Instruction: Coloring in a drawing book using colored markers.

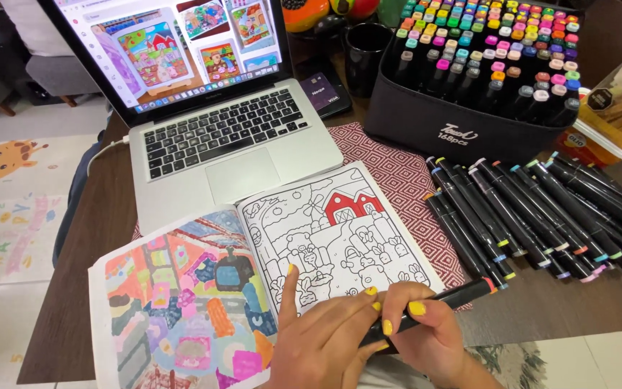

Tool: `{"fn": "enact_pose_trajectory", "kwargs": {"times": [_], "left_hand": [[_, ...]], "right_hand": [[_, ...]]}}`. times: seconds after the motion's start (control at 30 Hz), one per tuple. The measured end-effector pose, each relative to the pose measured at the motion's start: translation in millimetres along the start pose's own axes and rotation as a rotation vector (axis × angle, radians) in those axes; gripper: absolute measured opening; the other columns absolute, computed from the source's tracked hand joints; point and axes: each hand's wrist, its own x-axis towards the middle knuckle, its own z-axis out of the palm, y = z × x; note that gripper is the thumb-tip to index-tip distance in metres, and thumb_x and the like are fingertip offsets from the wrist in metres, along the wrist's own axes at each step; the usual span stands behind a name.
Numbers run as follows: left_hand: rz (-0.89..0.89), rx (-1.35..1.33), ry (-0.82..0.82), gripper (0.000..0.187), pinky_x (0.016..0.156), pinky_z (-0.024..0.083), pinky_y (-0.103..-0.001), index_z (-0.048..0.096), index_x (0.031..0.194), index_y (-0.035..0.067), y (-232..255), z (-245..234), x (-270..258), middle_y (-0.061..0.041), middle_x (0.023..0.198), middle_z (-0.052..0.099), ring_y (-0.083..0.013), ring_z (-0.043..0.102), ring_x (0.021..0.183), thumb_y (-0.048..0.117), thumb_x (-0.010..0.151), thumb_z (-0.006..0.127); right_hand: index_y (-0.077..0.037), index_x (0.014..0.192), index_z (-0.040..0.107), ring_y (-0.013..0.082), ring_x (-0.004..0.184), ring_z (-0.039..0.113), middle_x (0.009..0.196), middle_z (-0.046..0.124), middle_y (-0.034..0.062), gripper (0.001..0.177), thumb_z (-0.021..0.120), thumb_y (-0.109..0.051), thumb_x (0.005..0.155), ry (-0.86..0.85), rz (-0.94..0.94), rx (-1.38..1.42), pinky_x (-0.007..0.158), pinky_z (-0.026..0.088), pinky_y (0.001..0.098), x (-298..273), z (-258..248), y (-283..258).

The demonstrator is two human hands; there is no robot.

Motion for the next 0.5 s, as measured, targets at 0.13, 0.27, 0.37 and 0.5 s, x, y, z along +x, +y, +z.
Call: {"fn": "enact_pose_trajectory", "kwargs": {"times": [0.13,0.27,0.37,0.5], "left_hand": [[-0.053,-0.075,-0.107,0.040,0.115,0.006,-0.075,0.070,0.112,0.008,-5,-7,8,-0.004,0.114,0.075,-0.0188,0.073,0.106,0.023,0.076,0.081],[-0.070,-0.088,-0.128,0.034,0.115,0.006,-0.073,0.071,0.113,0.008,-4,-16,17,-0.006,0.108,0.074,-0.0233,0.071,0.110,0.021,0.082,0.079],[-0.112,-0.140,-0.142,0.031,0.116,0.013,-0.069,0.071,0.110,0.009,-7,-20,14,-0.006,0.104,0.075,-0.0249,0.071,0.108,0.020,0.082,0.078],[-0.192,-0.176,-0.178,0.024,0.116,0.028,-0.061,0.071,0.106,0.008,-16,-22,3,-0.007,0.104,0.077,-0.0262,0.072,0.104,0.019,0.085,0.075]], "right_hand": [[0.004,0.086,0.060,0.0291,0.094,0.061,0.095,0.067,0.0206,0.039,0.047,-0.031,0.097,0.056,0.122,0.028,0.090,0.045,0.0393,16,19,-11],[0.005,0.105,0.058,0.0220,0.088,0.062,0.090,0.068,0.0146,0.045,0.048,-0.038,0.095,0.176,0.259,-0.080,0.086,0.048,0.0348,30,34,-22],[0.003,0.124,0.053,0.0168,0.079,0.064,0.086,0.070,0.0104,0.061,0.052,-0.048,0.091,0.120,0.364,-0.242,0.077,0.049,0.0296,41,37,-35],[0.006,0.141,0.049,0.0114,0.083,0.063,0.088,0.066,0.0051,0.084,0.079,-0.053,0.089,-0.044,0.193,-0.393,0.076,0.049,0.0255,27,0,-39]]}}
